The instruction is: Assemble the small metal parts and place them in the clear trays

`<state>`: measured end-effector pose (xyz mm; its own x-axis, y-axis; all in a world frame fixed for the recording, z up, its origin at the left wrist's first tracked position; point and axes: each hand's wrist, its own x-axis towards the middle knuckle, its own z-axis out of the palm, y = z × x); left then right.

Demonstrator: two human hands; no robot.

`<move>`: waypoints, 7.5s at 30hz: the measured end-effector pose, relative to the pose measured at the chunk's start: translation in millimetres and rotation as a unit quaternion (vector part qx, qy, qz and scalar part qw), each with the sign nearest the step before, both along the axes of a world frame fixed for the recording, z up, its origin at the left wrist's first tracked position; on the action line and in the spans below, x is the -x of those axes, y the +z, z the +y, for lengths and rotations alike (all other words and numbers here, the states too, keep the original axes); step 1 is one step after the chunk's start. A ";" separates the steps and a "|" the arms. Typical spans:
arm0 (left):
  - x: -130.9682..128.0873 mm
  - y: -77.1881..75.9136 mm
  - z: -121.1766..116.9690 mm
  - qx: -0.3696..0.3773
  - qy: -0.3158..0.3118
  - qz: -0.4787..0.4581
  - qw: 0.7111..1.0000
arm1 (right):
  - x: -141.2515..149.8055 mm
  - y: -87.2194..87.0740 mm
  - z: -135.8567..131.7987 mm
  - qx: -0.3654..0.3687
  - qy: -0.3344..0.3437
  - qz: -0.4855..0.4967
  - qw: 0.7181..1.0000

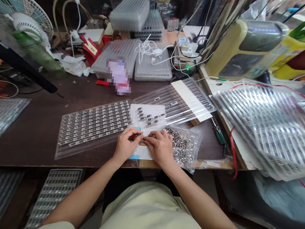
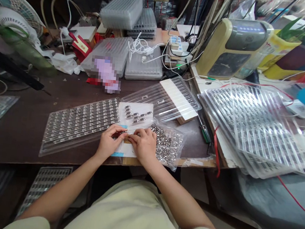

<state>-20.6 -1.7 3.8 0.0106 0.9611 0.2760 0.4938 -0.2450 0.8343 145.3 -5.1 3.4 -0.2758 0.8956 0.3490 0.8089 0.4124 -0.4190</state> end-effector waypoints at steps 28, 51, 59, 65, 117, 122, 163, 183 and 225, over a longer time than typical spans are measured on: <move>-26.9 -2.4 1.2 0.001 -0.080 0.102 0.992 | -44.7 -8.4 -10.7 -0.040 -0.035 0.046 0.998; 34.1 19.2 31.1 -0.063 0.098 0.296 0.948 | -2.0 -7.5 0.0 -0.016 0.005 0.044 0.999; 1.1 27.8 74.7 -0.052 0.027 0.288 0.956 | -6.8 -1.0 -2.9 -0.023 -0.001 -0.026 0.999; 27.0 29.6 43.1 0.084 -0.020 0.025 0.996 | -42.9 4.2 -10.3 -0.034 -0.045 -0.130 0.990; -3.6 1.9 2.9 0.040 -0.005 0.006 0.999 | -40.5 4.0 -8.4 -0.030 -0.024 -0.104 0.994; -15.1 7.6 3.5 0.027 -0.044 0.026 0.998 | -45.1 -2.1 -8.8 -0.030 -0.026 -0.088 0.995; 24.1 24.6 46.8 -0.057 0.093 0.301 0.947 | -2.7 -9.8 -0.3 -0.023 0.016 0.033 0.999; 24.6 18.5 6.1 0.117 -0.045 0.002 0.992 | -46.0 -1.6 -7.9 -0.044 -0.048 -0.098 0.993; -0.1 -1.0 0.9 0.044 -0.002 -0.012 0.999 | -22.1 3.3 -3.7 -0.019 -0.040 -0.058 0.997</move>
<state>-20.5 -0.9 2.8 0.0082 0.9817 0.1904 0.4725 -0.1716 0.8644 167.3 -8.8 6.7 -0.2446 0.9030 0.3531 0.8821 0.3584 -0.3056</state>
